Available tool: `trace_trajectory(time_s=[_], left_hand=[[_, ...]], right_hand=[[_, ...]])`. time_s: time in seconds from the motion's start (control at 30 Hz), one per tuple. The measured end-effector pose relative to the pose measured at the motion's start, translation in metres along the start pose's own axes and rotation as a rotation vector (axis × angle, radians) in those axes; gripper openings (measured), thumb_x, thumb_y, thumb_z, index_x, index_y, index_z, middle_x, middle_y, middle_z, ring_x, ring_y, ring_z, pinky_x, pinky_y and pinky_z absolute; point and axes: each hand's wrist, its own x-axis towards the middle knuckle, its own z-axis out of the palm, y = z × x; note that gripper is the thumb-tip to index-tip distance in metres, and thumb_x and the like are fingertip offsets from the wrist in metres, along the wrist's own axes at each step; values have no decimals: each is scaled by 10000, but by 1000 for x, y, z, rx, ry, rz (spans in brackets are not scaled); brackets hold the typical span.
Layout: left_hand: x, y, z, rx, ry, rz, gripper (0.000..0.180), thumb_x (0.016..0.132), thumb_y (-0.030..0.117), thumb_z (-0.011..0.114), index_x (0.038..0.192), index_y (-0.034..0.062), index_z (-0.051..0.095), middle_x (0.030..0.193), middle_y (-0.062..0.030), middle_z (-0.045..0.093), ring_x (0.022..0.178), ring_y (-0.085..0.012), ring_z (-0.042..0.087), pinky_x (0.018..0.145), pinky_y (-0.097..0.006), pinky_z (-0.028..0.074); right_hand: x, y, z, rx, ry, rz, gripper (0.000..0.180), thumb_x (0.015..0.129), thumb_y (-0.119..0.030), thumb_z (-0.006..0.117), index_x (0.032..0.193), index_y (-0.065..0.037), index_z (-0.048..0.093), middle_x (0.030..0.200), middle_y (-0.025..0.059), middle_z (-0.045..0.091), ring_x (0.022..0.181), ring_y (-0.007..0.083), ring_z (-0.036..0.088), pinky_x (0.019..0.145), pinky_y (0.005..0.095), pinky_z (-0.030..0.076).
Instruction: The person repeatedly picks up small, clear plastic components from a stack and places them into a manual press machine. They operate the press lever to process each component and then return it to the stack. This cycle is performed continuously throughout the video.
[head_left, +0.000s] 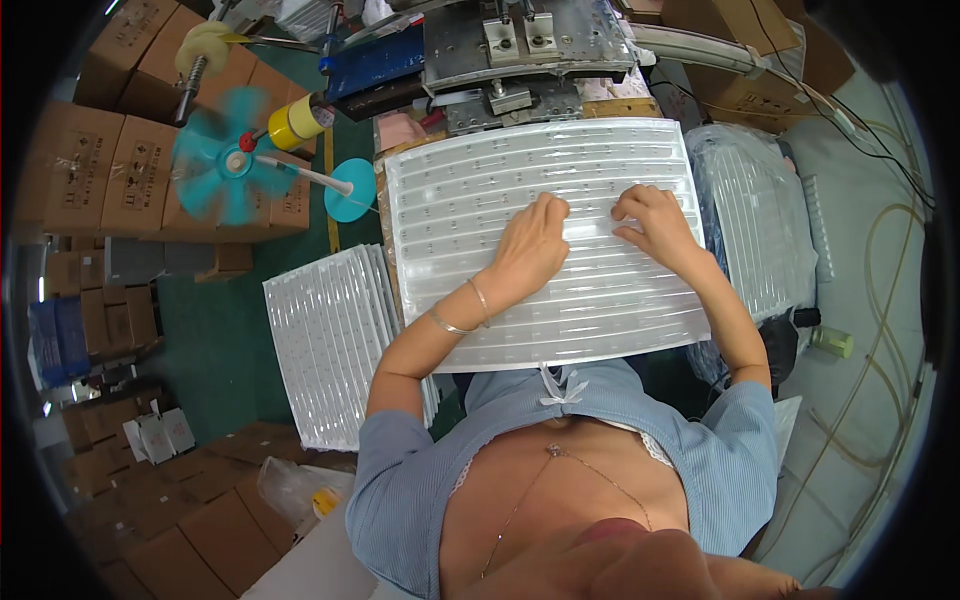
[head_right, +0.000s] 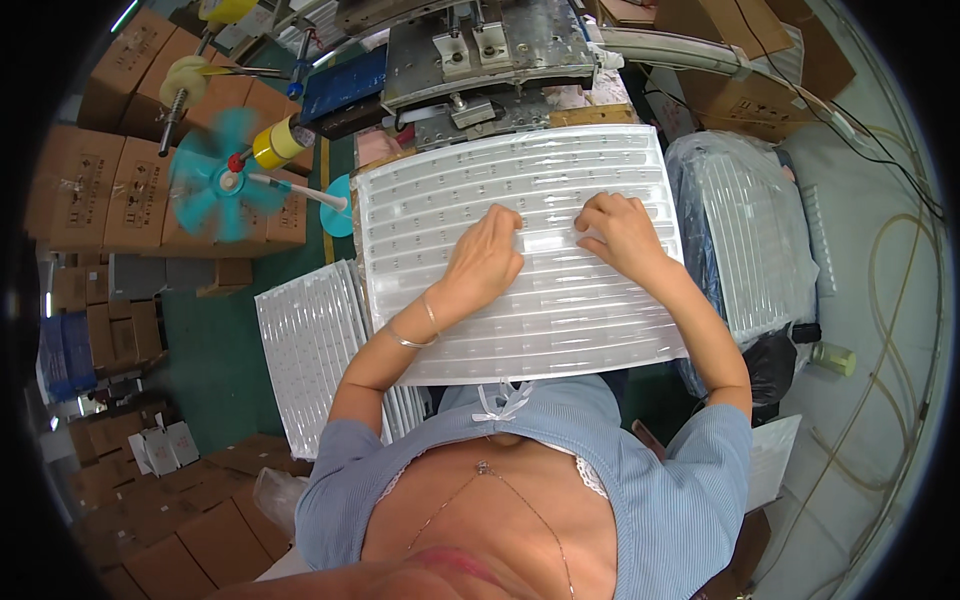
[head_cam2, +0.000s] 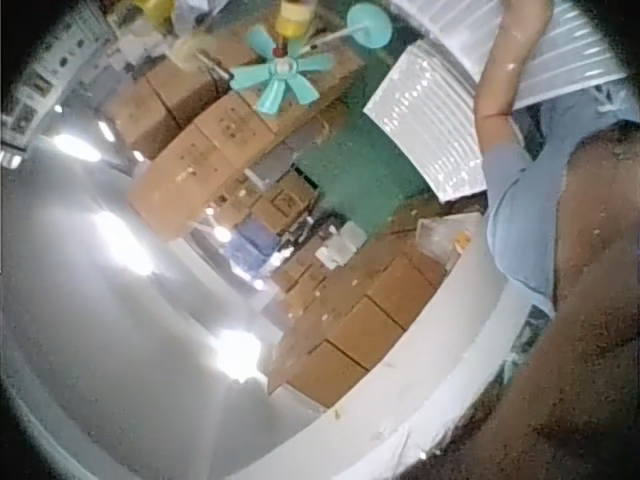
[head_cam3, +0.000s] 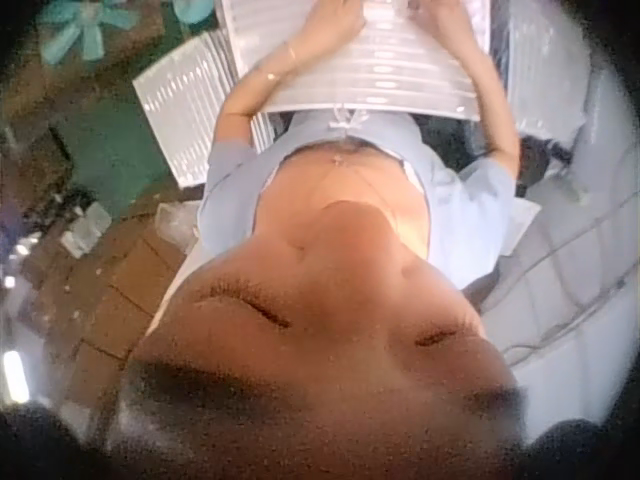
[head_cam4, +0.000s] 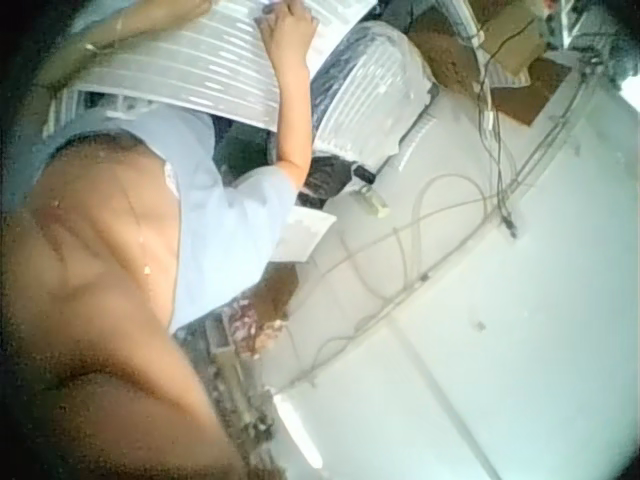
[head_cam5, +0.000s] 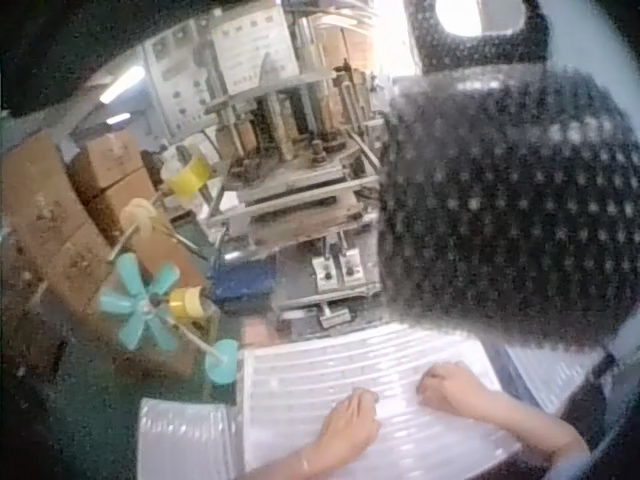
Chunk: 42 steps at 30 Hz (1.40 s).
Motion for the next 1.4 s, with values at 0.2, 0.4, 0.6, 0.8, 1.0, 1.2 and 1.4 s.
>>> trace_trajectory(time_s=[0.2, 0.4, 0.6, 0.8, 1.0, 1.2, 1.4], left_hand=[[19, 10, 31, 75, 68, 227, 241, 719, -34, 530, 950, 35, 519, 868, -103, 496, 809, -255, 510, 774, -377, 399], [7, -2, 36, 339, -131, 147, 211, 739, -22, 528, 922, 74, 572, 787, -38, 500, 816, -206, 497, 837, -378, 338], [3, -11, 12, 134, -96, 52, 213, 788, 108, 597, 1001, 97, 589, 845, -57, 557, 829, -210, 526, 812, -363, 348], [44, -42, -32, 132, 374, -104, 278, 788, 159, 628, 1057, 95, 595, 937, -74, 580, 888, -242, 533, 759, -371, 367], [141, -57, -74, 551, 828, -73, 359, 837, 370, 570, 1135, 174, 610, 977, -86, 578, 953, -274, 494, 844, -431, 311], [187, -77, -90, 637, 698, 12, 281, 782, 328, 636, 1020, 178, 651, 889, -47, 611, 883, -234, 521, 789, -389, 320], [121, -51, -81, 255, 735, -94, 260, 787, 198, 654, 1037, 133, 628, 717, 5, 585, 681, -154, 519, 747, -329, 334]], right_hand=[[11, 32, -10, 401, 209, 382, 182, 792, -110, 651, 889, -26, 521, 861, 51, 584, 768, 176, 581, 686, 294, 473], [13, 36, -18, 666, 310, 611, 187, 865, -186, 597, 979, -41, 565, 894, 25, 605, 809, 107, 594, 645, 232, 463], [25, 44, -18, 787, 376, 547, 269, 872, -170, 582, 1096, -21, 577, 1001, 52, 613, 869, 123, 603, 711, 251, 496], [40, 31, -32, 772, 444, 513, 264, 863, -128, 583, 1106, -25, 572, 1037, 61, 609, 903, 128, 602, 715, 255, 518], [78, 16, -43, 404, 638, 347, 223, 826, -164, 628, 995, -18, 617, 951, 75, 651, 878, 173, 618, 769, 321, 473], [166, 4, -31, -135, 821, 27, 210, 775, -247, 660, 932, -110, 645, 951, 30, 669, 862, 220, 606, 807, 375, 397], [247, -5, -22, -407, 824, -16, 143, 744, -269, 664, 841, -168, 639, 803, -1, 650, 838, 212, 574, 803, 404, 338]])
